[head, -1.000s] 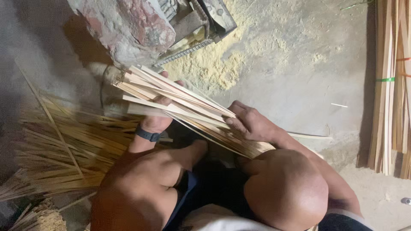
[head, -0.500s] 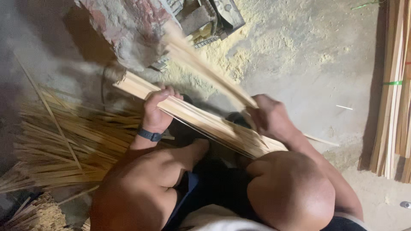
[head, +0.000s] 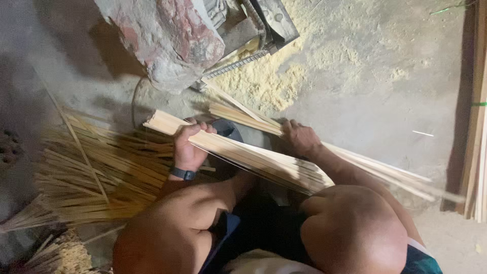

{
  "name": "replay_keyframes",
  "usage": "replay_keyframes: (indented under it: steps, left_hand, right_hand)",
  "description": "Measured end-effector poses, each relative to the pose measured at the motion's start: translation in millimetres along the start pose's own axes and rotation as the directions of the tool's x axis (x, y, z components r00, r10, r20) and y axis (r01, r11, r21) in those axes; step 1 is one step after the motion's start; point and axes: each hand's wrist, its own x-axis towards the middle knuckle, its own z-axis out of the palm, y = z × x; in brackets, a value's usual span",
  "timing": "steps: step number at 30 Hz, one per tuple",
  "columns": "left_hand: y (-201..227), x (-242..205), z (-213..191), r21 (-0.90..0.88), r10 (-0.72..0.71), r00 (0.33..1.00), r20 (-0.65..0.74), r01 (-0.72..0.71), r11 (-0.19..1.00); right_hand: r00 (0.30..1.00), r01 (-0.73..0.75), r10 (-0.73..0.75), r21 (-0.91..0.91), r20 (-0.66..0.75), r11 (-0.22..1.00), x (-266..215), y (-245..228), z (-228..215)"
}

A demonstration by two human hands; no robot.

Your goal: The person sits on the floor and repeatedly feeds thin wooden sticks into a rotating grinding wheel to sharpen their ends. The person holds the sticks by hand, aligns them against the wheel, and then sets the sharpened sticks aside on the floor.

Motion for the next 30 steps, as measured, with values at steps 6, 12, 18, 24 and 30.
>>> replay_keyframes:
  steps: [6,12,18,24,30]
  left_hand:
    - [1,-1,2,-0.009,-0.010,1.000,0.002,0.010,1.000]
    - [-2,8,10,-0.043,-0.038,0.978,0.203,0.048,0.998]
    - [-5,20,6,-0.122,-0.067,0.974,0.216,0.095,0.988]
    - [-3,27,3,-0.049,-0.075,0.997,0.037,0.076,0.996]
    - [-6,33,7,-0.039,-0.065,0.996,0.066,0.068,0.997]
  right_hand:
    - [0.978,-0.129,0.127,0.000,0.164,0.992,-2,29,2]
    - [0.897,-0.171,0.041,0.261,0.439,0.950,-3,43,-10]
    - [0.764,-0.478,0.409,0.011,0.500,0.878,-14,121,-57]
    - [0.787,-0.536,0.585,-0.251,0.196,0.806,14,203,-99]
    - [0.749,-0.661,0.662,-0.075,-0.008,0.747,134,212,-154]
